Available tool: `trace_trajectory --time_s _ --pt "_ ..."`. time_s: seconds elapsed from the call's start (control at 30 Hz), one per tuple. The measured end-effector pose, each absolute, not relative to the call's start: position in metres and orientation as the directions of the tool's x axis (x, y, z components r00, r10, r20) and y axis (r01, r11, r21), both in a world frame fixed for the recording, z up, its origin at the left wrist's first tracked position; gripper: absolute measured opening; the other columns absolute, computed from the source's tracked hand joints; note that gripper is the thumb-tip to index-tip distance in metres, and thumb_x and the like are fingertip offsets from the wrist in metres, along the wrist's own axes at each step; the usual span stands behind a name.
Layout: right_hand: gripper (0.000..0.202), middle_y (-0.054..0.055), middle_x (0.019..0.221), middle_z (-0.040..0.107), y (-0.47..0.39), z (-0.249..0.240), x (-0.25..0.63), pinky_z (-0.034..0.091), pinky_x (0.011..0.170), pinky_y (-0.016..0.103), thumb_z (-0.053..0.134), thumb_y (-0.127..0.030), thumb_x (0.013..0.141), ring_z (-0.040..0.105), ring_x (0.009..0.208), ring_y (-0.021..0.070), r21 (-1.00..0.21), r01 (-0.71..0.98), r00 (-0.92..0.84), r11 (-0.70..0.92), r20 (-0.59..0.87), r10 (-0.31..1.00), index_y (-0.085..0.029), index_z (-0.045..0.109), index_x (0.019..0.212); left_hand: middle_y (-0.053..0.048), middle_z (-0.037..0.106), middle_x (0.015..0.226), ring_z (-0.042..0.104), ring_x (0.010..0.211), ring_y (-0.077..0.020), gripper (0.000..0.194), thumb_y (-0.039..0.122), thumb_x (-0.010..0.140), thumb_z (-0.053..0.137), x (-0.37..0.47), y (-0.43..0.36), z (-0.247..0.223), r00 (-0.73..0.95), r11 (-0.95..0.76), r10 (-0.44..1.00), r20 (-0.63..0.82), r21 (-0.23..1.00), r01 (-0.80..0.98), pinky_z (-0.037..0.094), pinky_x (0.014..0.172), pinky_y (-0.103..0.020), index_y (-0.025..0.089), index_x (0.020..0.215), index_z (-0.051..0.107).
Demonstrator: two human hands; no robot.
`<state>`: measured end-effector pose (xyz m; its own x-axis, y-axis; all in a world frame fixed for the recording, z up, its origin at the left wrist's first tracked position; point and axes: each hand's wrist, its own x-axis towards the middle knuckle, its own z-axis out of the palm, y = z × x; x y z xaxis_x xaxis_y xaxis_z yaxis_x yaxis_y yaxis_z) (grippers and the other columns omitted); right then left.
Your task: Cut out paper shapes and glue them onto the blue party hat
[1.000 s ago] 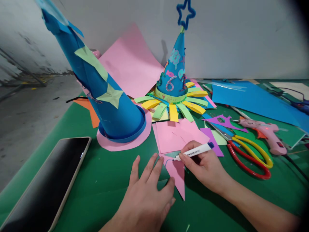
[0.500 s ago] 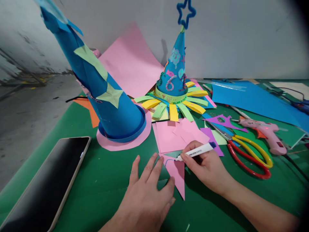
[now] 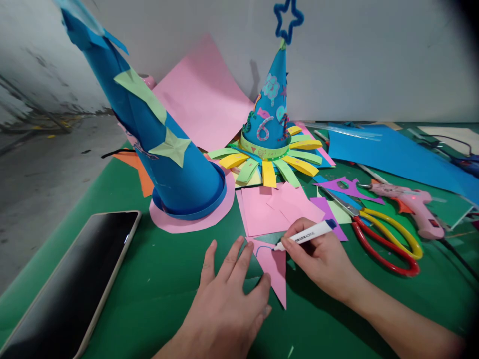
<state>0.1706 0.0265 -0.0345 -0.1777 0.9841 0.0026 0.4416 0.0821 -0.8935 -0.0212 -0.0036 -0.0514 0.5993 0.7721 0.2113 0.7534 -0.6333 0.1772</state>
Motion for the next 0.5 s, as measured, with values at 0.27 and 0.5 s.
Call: trace_trajectory --time_s 0.27,0.5 --pt "0.009 0.000 0.065 0.054 0.0256 -0.0331 0.1709 0.039 0.050 0.024 0.047 -0.026 0.082 0.051 0.058 0.0134 -0.890 0.449 -0.179 0.079 -0.003 0.984 -0.020 0.047 0.077 -0.010 0.051 0.123 0.036 0.119 -0.0301 0.028 0.047 0.073 0.053 -0.0213 -0.0033 -0.0530 0.604 -0.644 0.761 0.239 0.160 0.748 0.004 0.097 -0.056 0.030 0.093 0.062" --pt "0.009 -0.001 0.062 0.052 0.0246 -0.0340 0.1713 0.038 0.048 0.023 0.048 -0.025 0.081 0.049 0.055 0.0121 -0.893 0.444 -0.176 0.070 -0.011 0.984 -0.020 0.047 0.075 -0.011 0.051 0.122 0.036 0.119 -0.0302 0.027 0.047 0.072 0.055 -0.0208 -0.0031 -0.0538 0.598 -0.642 0.761 0.251 0.160 0.750 0.006 0.096 -0.057 0.030 0.092 0.062"
